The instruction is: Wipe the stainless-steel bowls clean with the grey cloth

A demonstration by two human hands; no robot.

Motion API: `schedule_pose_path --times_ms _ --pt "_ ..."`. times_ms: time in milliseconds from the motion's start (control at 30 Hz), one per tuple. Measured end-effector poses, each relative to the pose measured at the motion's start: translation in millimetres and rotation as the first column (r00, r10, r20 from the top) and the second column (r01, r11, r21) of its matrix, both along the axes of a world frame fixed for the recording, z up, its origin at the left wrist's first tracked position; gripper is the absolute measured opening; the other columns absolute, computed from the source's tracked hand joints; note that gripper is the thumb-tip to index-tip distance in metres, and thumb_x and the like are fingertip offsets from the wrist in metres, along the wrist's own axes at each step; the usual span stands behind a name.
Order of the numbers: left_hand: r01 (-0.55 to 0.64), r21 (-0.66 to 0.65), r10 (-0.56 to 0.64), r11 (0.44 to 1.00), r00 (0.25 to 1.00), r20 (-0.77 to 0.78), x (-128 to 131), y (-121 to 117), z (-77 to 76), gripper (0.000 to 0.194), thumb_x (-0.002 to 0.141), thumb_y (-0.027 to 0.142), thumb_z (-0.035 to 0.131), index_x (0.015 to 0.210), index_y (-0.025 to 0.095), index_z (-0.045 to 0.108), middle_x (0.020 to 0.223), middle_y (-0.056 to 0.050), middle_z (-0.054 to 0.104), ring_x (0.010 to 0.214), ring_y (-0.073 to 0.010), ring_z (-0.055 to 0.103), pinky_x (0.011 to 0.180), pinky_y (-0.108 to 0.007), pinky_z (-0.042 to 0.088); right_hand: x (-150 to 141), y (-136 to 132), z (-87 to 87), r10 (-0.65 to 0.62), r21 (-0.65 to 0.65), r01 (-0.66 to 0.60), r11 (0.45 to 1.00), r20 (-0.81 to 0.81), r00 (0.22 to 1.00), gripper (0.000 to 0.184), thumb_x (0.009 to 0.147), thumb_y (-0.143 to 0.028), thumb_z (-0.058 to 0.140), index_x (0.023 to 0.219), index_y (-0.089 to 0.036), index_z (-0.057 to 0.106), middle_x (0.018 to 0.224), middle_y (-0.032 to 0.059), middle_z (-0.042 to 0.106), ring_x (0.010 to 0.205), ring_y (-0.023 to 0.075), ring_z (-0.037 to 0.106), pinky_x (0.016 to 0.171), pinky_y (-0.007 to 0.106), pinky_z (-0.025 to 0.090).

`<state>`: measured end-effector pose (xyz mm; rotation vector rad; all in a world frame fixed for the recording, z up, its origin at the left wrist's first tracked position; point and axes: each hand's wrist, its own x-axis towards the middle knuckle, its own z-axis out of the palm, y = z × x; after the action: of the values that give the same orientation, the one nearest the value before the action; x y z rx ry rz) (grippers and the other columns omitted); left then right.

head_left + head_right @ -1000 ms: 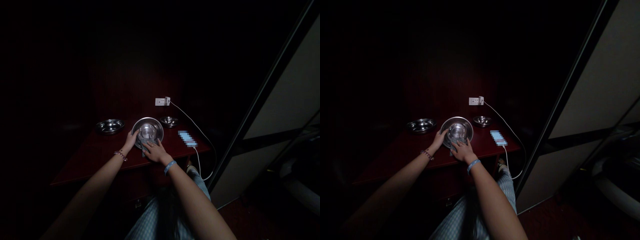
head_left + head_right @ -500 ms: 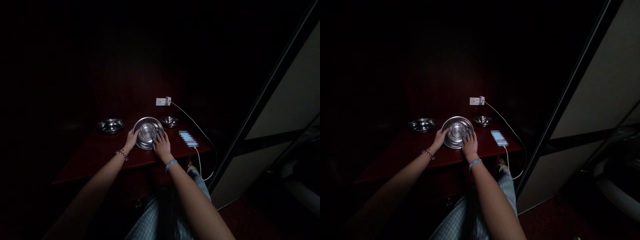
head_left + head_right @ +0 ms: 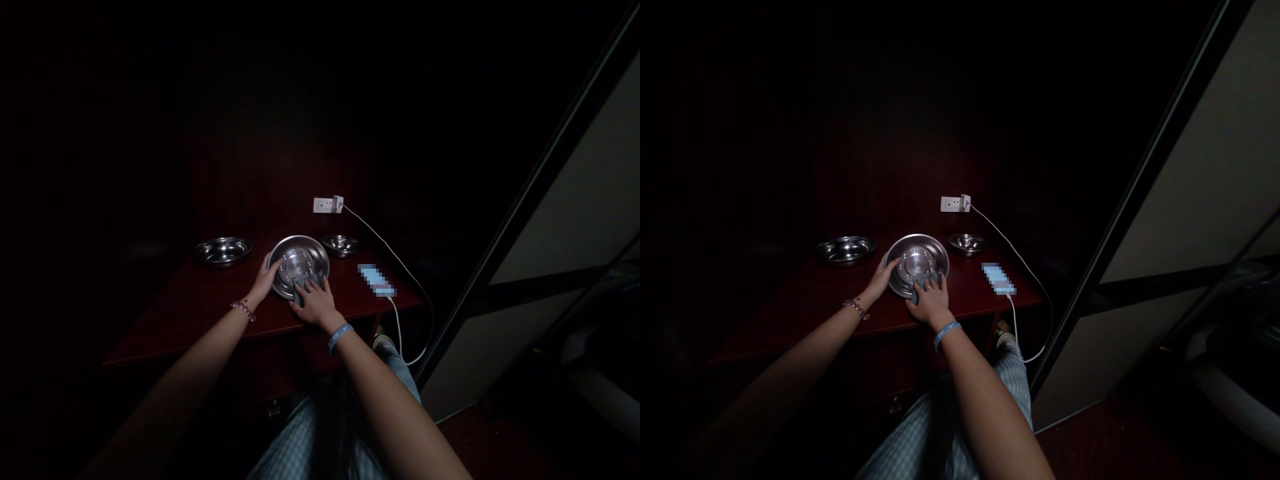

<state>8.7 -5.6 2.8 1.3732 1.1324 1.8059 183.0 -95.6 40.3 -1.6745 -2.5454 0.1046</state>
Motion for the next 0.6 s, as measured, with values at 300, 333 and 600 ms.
schedule_pose_path --times_ms 300,333,600 --pt "0.105 -0.109 -0.098 0.988 0.993 0.070 -4.3 -5.7 0.0 0.045 0.078 0.044 0.072 0.117 0.023 0.065 0.124 -0.008 0.074 0.122 -0.0265 0.067 0.112 -0.038 0.046 -7.4 -1.5 -5.8 0.100 -0.137 -0.141 0.980 -0.270 0.958 0.078 0.104 -0.062 0.045 0.169 -0.024 0.025 0.174 0.0126 0.027 0.164 0.0238 0.021 0.132 0.055 0.003" --pt "0.117 -0.106 -0.107 0.987 0.990 0.094 -3.7 -5.1 -0.4 0.047 0.077 0.044 0.072 0.118 0.022 0.066 0.126 -0.009 0.074 0.123 -0.0265 0.067 0.112 -0.039 0.046 -9.2 -1.6 -6.3 0.116 -0.143 -0.164 0.976 -0.297 0.948 0.079 0.104 -0.061 0.046 0.169 -0.024 0.024 0.174 0.0128 0.026 0.164 0.0236 0.020 0.132 0.054 0.003" --pt "0.076 -0.059 -0.065 0.995 0.984 0.164 -0.9 -2.9 -0.3 0.044 0.076 0.044 0.072 0.112 0.019 0.072 0.127 -0.012 0.076 0.123 -0.0291 0.069 0.112 -0.043 0.049 -11.7 -3.3 -4.7 0.215 -0.118 -0.260 0.958 -0.302 0.929 0.081 0.104 -0.056 0.051 0.169 -0.019 0.022 0.173 0.0168 0.025 0.164 0.0232 0.020 0.132 0.054 -0.004"
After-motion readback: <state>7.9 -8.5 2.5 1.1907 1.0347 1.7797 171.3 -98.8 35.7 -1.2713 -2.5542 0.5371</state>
